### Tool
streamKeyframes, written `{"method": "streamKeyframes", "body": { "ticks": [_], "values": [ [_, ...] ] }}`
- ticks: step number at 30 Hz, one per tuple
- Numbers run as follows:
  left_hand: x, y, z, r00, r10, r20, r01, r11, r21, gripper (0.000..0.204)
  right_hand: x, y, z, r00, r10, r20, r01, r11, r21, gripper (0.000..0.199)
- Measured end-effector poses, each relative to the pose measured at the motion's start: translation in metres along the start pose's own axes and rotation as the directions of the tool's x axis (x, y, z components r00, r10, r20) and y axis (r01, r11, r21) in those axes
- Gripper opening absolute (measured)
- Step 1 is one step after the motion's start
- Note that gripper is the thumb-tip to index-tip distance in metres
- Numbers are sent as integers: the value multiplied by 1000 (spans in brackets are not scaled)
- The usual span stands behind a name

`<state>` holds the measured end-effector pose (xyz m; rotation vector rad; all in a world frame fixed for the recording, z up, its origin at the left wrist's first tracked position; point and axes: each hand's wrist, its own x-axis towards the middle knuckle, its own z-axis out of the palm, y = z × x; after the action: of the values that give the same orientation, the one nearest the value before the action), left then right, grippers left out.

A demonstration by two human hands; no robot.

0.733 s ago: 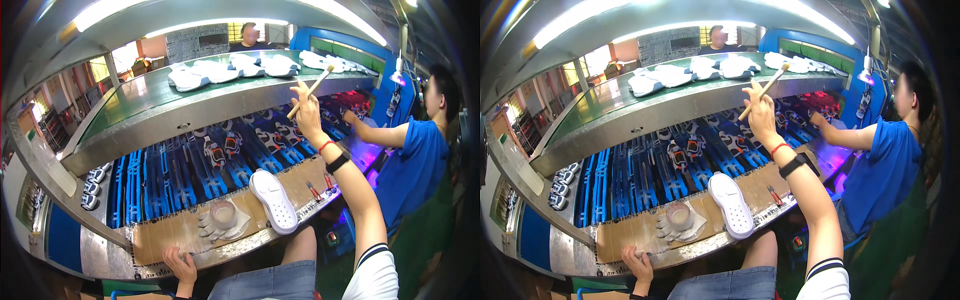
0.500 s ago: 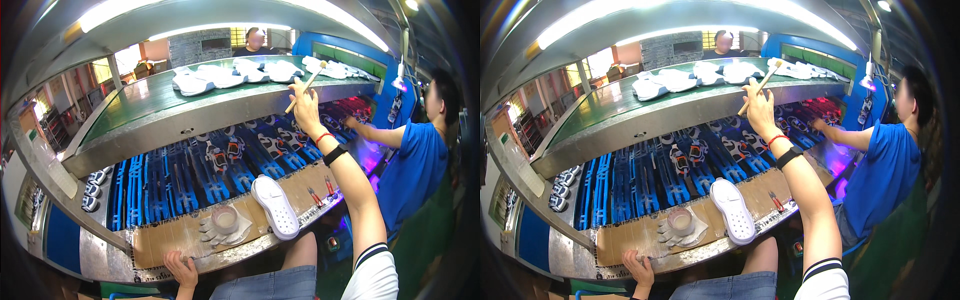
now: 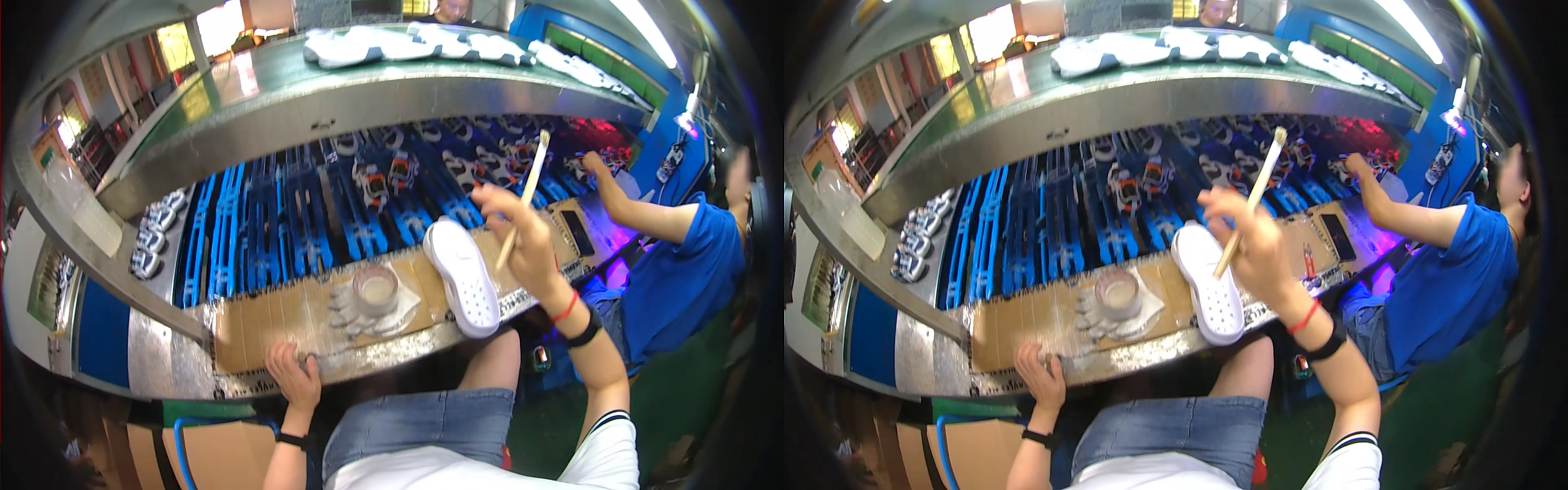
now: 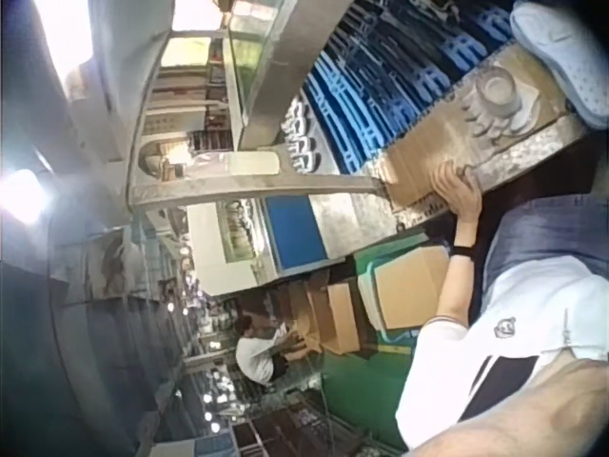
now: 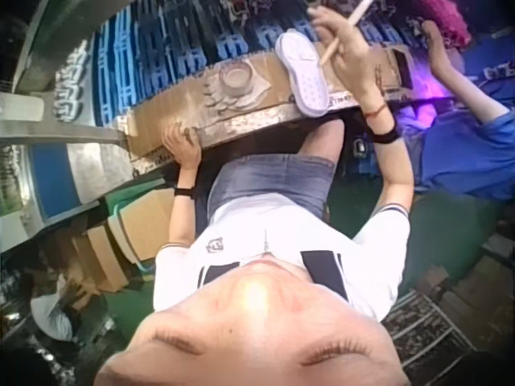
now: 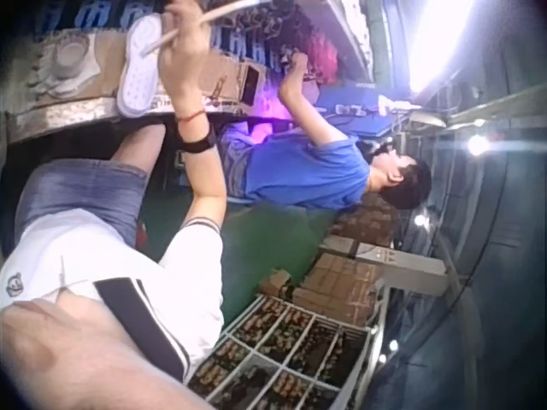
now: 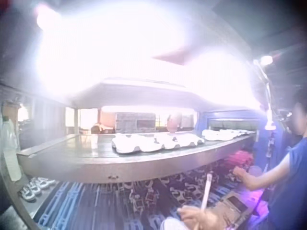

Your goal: Applying glue to the inner surface of shoe soles using a brush in a manufacturing assembly line.

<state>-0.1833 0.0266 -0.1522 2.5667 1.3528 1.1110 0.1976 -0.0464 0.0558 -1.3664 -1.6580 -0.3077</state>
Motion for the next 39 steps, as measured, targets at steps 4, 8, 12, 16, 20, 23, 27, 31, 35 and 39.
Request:
{"method": "streamKeyframes", "body": {
  "ticks": [4,8,12,16,20,23,27,31,35,39],
  "values": [
    [4,-1,3,1000,-27,13,27,1000,11,41,-60,-56,26,964,48,262,-108,969,220,25],
    [6,-1,4,1000,-4,3,4,1000,-11,37,-102,-86,54,943,68,326,-193,908,371,23],
    [4,1,2,1000,-21,13,21,1000,-18,35,-131,-106,71,960,163,228,-256,842,475,14],
    [1,1,4,1000,-24,20,25,999,-24,34,-151,-117,85,970,204,129,-242,825,510,19],
    [1,2,3,999,-28,21,29,999,-32,32,-161,-128,91,948,282,148,-319,851,418,26],
    [3,2,4,999,-28,22,28,999,-37,31,-167,-130,95,946,274,174,-322,861,394,25],
    [4,-1,6,999,-29,18,30,999,-35,30,-172,-131,98,948,249,197,-309,867,390,25],
    [5,0,6,1000,-23,19,23,999,-36,30,-175,-132,100,952,229,203,-294,867,402,25],
    [5,0,6,999,-23,29,24,999,-30,29,-178,-134,102,950,240,199,-303,861,409,26],
    [3,-1,7,999,-26,36,27,999,-18,31,-180,-134,102,947,243,210,-311,861,402,26]
  ]
}}
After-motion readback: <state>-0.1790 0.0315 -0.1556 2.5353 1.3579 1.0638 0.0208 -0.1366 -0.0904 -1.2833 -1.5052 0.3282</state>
